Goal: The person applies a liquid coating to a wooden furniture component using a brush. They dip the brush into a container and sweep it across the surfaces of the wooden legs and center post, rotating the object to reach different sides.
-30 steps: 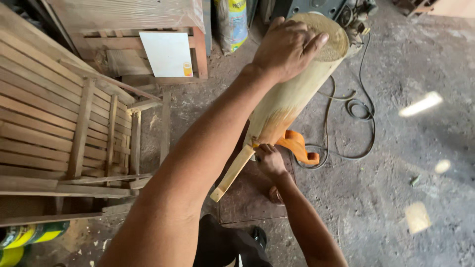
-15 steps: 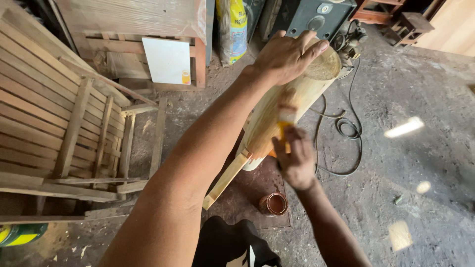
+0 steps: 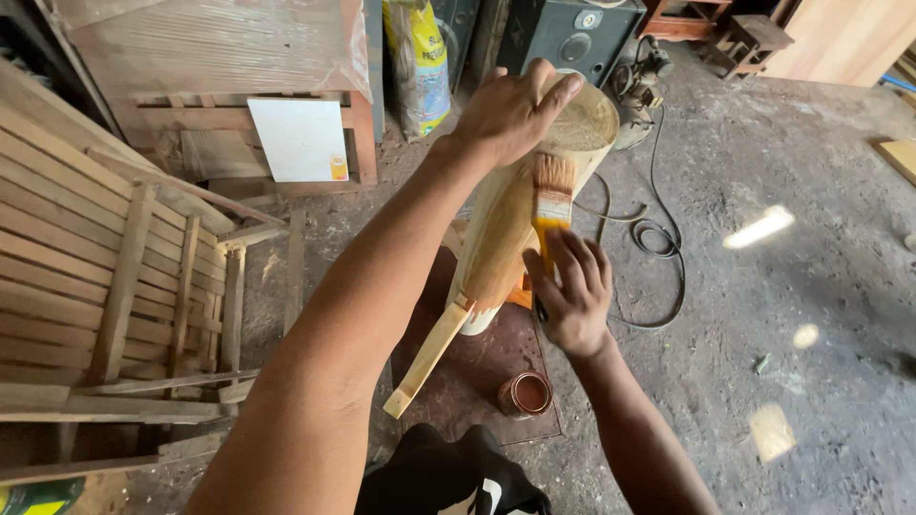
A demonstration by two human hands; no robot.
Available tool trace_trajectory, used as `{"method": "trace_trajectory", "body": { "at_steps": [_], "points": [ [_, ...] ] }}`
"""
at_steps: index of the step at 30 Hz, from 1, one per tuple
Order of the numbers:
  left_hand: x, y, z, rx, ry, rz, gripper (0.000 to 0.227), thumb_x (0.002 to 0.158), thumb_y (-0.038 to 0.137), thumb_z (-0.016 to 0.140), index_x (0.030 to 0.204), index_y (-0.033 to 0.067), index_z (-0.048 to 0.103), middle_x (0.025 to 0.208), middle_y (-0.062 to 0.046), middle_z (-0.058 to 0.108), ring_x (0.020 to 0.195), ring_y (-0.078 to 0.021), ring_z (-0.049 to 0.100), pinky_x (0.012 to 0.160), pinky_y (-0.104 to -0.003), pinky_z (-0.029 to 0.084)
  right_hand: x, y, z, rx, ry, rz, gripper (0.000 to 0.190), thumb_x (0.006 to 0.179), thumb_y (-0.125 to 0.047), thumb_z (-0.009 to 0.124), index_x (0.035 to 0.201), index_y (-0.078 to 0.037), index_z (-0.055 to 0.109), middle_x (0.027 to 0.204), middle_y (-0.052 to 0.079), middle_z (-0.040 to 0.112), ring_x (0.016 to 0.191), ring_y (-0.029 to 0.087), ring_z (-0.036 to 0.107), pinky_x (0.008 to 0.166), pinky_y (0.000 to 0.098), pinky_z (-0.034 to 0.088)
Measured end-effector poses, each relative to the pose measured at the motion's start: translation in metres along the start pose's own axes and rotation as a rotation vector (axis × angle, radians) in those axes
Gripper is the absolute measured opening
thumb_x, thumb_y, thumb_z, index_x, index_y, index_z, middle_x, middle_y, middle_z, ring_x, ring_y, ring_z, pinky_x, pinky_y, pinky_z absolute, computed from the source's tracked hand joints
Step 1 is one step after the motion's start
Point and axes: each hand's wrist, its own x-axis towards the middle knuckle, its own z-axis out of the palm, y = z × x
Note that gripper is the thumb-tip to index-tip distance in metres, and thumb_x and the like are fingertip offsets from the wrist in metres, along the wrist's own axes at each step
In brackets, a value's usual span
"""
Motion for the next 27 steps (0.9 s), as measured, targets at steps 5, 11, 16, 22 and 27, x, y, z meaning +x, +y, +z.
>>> {"method": "trace_trajectory", "body": {
  "at_steps": [5, 11, 16, 22, 27],
  "points": [
    [0.002, 0.006, -0.006, -0.009, 0.004, 0.010, 0.076, 0.102, 0.062, 0.009, 0.125, 0.0019, 0.051, 0.057, -0.007, 0.068, 0.065, -0.0221, 0.074, 0.113, -0.050, 0.033, 0.021, -0.007, -0.009, 0.003, -0.171, 0.000, 0.032, 0.084, -0.007, 0.068, 0.115, -0.004, 0.073, 0.127, 0.021, 0.066, 0.123, 0.036, 0.062, 0.107, 0.0526, 0.048],
    [0.004, 0.004, -0.003, -0.058, -0.010, -0.031, 0.076, 0.102, 0.065, 0.012, 0.118, 0.0031, 0.052, 0.062, -0.007, 0.071, 0.068, -0.0225, 0.074, 0.109, -0.046, 0.041, 0.027, -0.007, -0.015, -0.095, -0.040, -0.040, 0.029, 0.088, -0.009, 0.070, 0.115, -0.004, 0.075, 0.126, 0.018, 0.068, 0.122, 0.033, 0.063, 0.100, 0.0521, 0.046],
    [0.006, 0.002, -0.003, 0.003, 0.088, 0.039, 0.076, 0.103, 0.063, 0.011, 0.123, 0.0011, 0.050, 0.062, -0.011, 0.071, 0.069, -0.0273, 0.074, 0.108, -0.051, 0.040, 0.038, 0.001, -0.011, -0.003, -0.111, -0.052, 0.028, 0.086, -0.007, 0.072, 0.114, -0.005, 0.074, 0.123, 0.016, 0.068, 0.121, 0.031, 0.064, 0.104, 0.0511, 0.049],
    [-0.012, 0.003, 0.002, 0.017, 0.001, -0.027, 0.069, 0.101, 0.058, 0.015, 0.123, 0.0096, 0.059, 0.064, -0.012, 0.071, 0.067, -0.0266, 0.075, 0.116, -0.057, 0.030, 0.007, -0.004, -0.002, 0.024, -0.010, 0.058, 0.029, 0.082, -0.002, 0.077, 0.111, -0.004, 0.073, 0.123, 0.017, 0.068, 0.121, 0.034, 0.065, 0.105, 0.0516, 0.048],
    [0.000, 0.017, 0.001, 0.286, -0.020, 0.058, 0.067, 0.113, 0.058, 0.022, 0.113, 0.0126, 0.073, 0.094, -0.012, 0.077, 0.087, -0.0297, 0.075, 0.114, -0.052, 0.042, -0.043, -0.018, 0.035, 0.154, -0.135, 0.027, 0.028, 0.079, -0.005, 0.073, 0.107, -0.005, 0.074, 0.119, 0.015, 0.068, 0.121, 0.036, 0.064, 0.102, 0.0530, 0.052]
  ]
}}
